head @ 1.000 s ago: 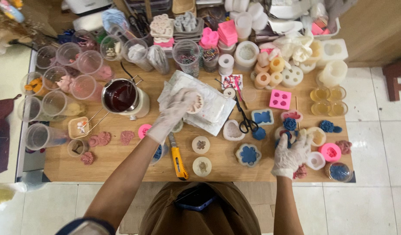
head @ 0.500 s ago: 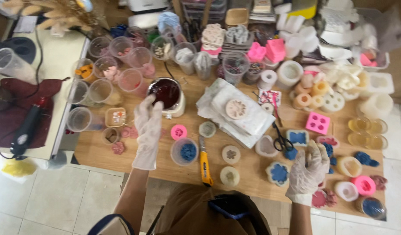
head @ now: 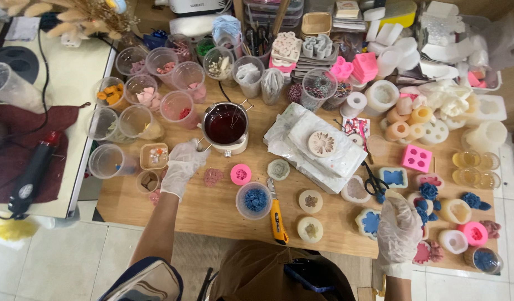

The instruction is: The person heats a small pot of dark red wax with a heat tool, stirs it, and pours the wax into silicone molds on a workbench filled with candle-making supplies.

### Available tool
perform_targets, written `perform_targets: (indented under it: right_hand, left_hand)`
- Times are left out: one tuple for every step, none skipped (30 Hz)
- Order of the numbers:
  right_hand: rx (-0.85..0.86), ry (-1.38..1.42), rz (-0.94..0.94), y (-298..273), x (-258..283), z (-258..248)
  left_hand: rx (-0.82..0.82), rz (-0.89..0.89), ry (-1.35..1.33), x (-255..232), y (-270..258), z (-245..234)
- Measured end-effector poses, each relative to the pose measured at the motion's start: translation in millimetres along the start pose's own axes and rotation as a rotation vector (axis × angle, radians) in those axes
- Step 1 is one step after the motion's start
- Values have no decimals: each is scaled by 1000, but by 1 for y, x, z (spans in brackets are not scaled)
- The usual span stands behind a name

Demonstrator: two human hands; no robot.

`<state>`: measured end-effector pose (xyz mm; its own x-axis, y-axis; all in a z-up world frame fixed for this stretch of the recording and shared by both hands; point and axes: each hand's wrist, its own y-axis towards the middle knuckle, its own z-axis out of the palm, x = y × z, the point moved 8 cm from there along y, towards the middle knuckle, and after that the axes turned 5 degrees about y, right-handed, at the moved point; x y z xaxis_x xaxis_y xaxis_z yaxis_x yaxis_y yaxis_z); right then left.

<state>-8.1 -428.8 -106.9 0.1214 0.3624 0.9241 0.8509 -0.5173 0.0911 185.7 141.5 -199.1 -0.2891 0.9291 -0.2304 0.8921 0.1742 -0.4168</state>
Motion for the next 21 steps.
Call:
perform_targets:
  right_hand:
    - [-9,74,68,-4,-1,0]
    - [-17,70,70,-7,5,0]
    - [-23,-36,92,-8,9,0]
    - [-29,-143,115,-8,13,1]
    - [-36,-144,117,-9,19,4]
    - [-20,-111,116,-9,26,8]
    - [-3,-79,112,-6,34,13]
    - [-9,-81,111,-3,45,15]
    - [45,-127,65,1,60,22]
    - [98,-173,20,4,78,30]
    - [94,-172,18,8,93,36]
    - [143,-100,144,10,99,46]
    - [191,-28,270,13,104,58]
    - [185,-27,267,20,117,64]
    - [248,15,234,25,131,74]
    - [310,57,201,32,143,84]
    - [330,-37,50,41,161,92]
    - [348,-133,-100,49,177,100]
    - [370,-187,-127,60,184,110]
    - [391,-241,-154,71,190,121]
    - [399,-334,-199,82,197,132]
  left_hand:
    - [3,8,1,2,1,5]
    - [-17,20,-8,2,1,7]
    - [-40,32,-17,-1,1,7]
    - [-39,40,-16,-3,-2,6]
    - [-44,47,-37,-7,-8,3]
    - [-50,54,-58,-12,-13,-3]
    - [-50,60,-59,-20,-18,-12]
    - [-46,78,2,-31,-26,-21]
    - [-42,93,64,-41,-37,-31]
    - [-43,97,64,-53,-48,-42]
    - [-36,122,-59,-68,-59,-55]
    - [-29,147,-182,-83,-71,-67]
    - [-31,153,-183,-96,-83,-80]
    - [38,92,-219,-103,-93,-85]
    - [109,30,-252,-110,-102,-89]
    - [109,35,-251,-121,-108,-95]
    - [110,92,-299,-136,-113,-98]
    - [112,150,-346,-148,-117,-101]
    - [110,157,-347,-155,-121,-102]
    - [113,184,-354,-164,-125,-102]
    - [117,209,-361,-171,-129,-100]
